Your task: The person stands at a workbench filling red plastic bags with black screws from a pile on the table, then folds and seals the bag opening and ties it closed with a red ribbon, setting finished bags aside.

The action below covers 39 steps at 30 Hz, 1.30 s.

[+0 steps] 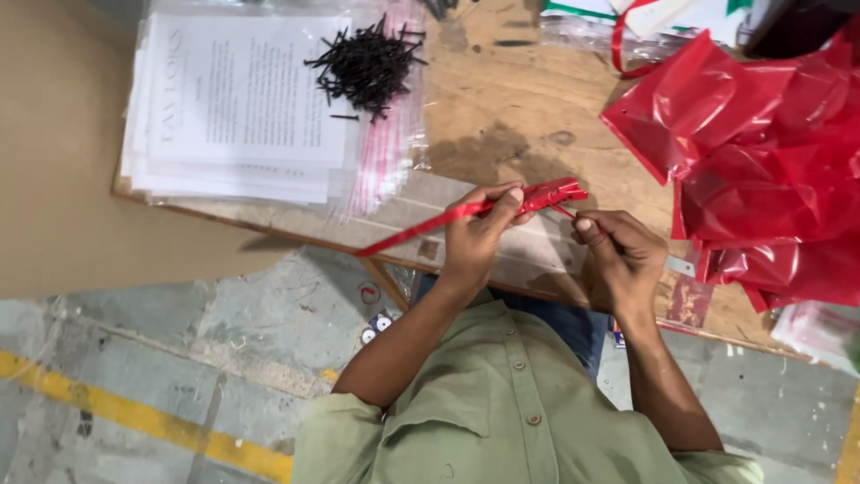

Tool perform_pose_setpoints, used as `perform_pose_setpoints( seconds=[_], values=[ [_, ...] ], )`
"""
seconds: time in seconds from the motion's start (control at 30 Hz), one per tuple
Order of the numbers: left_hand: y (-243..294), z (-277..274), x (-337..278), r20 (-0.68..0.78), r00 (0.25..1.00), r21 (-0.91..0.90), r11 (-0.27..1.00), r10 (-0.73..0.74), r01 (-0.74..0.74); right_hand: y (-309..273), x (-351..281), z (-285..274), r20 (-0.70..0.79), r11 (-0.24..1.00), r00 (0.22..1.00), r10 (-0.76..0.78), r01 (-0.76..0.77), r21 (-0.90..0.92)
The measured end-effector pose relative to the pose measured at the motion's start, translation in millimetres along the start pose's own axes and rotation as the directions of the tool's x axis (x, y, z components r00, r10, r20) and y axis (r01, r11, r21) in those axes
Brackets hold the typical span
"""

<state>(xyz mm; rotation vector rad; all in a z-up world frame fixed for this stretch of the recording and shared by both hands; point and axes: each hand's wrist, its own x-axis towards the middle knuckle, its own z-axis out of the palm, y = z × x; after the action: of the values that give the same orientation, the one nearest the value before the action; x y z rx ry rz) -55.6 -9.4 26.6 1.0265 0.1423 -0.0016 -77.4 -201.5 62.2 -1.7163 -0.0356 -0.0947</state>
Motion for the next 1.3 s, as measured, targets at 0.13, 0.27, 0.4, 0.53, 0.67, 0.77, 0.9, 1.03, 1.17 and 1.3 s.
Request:
perform_pose_setpoints(
  seconds=[0.13,0.27,0.4,0.53,0.67,0.77,0.9,1.03,1.17,1.3],
  values=[
    [-17,-12,10,0.024,0.999,0.003,1.0,-0.023,0.023,11,-8,6,0.034,0.92,0.977,-0.209,0.208,-0.332],
    [-24,-10,18,0.017,0.998,-0.02,0.998,-0.058,0.059,3,-16,11,0.01,0.875,0.964,-0.267,0.247,-0.416],
    [-25,-5,13,0.212,0.964,0.385,0.893,0.158,-0.231,-29,-14,9,0.145,0.708,0.886,-0.44,0.441,-0.552],
    [-34,-6,5,0.351,0.936,0.417,0.893,0.016,-0.172,-43,39,-7,0.352,0.552,0.834,-0.425,0.547,-0.629],
    [-12,-12,-2,0.458,0.888,0.273,0.947,0.028,-0.171,-24,74,-8,0.446,0.86,0.875,-0.186,0.365,-0.356],
    [3,-13,-8,0.469,0.863,0.333,0.868,0.186,-0.368,-1,81,2,0.453,0.972,0.887,0.087,0.025,-0.234],
    [8,-14,-7,0.46,0.839,0.428,0.755,0.291,-0.496,23,80,7,0.38,0.933,0.852,0.361,-0.32,-0.167],
    [25,-9,0,0.586,0.788,0.472,0.71,0.19,-0.522,3,66,17,0.335,0.942,0.888,0.316,-0.251,-0.222],
    [44,13,0,0.65,0.558,0.581,0.135,0.516,-0.802,7,62,27,0.144,0.96,0.978,0.15,-0.11,-0.258],
    [44,23,-7,0.527,0.64,0.734,0.081,0.559,-0.675,11,59,43,-0.073,0.951,0.995,-0.075,0.049,-0.307]
  ],
)
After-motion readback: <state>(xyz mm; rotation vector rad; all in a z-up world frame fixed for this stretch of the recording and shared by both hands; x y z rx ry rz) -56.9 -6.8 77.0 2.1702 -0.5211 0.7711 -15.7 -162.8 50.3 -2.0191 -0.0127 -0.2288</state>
